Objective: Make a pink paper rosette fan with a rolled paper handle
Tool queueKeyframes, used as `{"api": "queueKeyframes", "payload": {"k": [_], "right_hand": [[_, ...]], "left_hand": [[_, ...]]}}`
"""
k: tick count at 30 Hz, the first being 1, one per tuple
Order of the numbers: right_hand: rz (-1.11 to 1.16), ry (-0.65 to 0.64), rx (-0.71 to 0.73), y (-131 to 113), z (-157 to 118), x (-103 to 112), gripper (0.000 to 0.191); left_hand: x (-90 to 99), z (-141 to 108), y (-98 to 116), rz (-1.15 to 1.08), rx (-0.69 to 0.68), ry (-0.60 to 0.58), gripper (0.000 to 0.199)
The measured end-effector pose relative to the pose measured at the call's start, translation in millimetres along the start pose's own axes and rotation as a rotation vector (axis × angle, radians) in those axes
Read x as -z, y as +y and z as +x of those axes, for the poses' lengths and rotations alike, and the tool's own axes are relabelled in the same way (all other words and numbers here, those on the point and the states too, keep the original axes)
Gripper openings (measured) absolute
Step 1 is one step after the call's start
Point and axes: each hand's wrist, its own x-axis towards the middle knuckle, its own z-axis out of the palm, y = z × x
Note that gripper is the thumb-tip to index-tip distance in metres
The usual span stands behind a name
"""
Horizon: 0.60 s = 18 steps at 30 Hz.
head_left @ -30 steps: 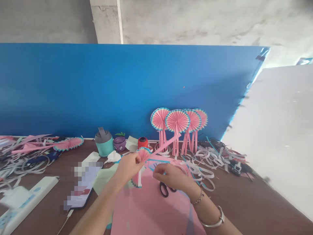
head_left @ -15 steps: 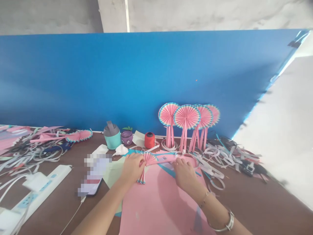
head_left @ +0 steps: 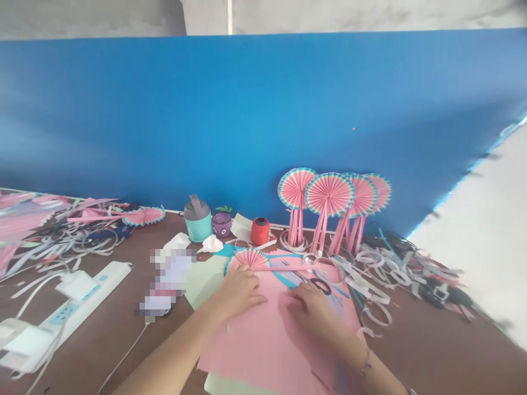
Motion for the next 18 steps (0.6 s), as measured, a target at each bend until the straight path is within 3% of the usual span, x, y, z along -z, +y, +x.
{"api": "queueKeyframes", "payload": {"k": [13,18], "right_hand": [[0.344,0.395,-0.165,16,3,14,0.022],[0.442,0.445,-0.243,17,3,16,0.028]], "left_hand": [[1.9,3,-16,-0.225,0.106,0.175,0.028],[3.0,7,-20,-0.304,0.12,0.329,0.017]]}}
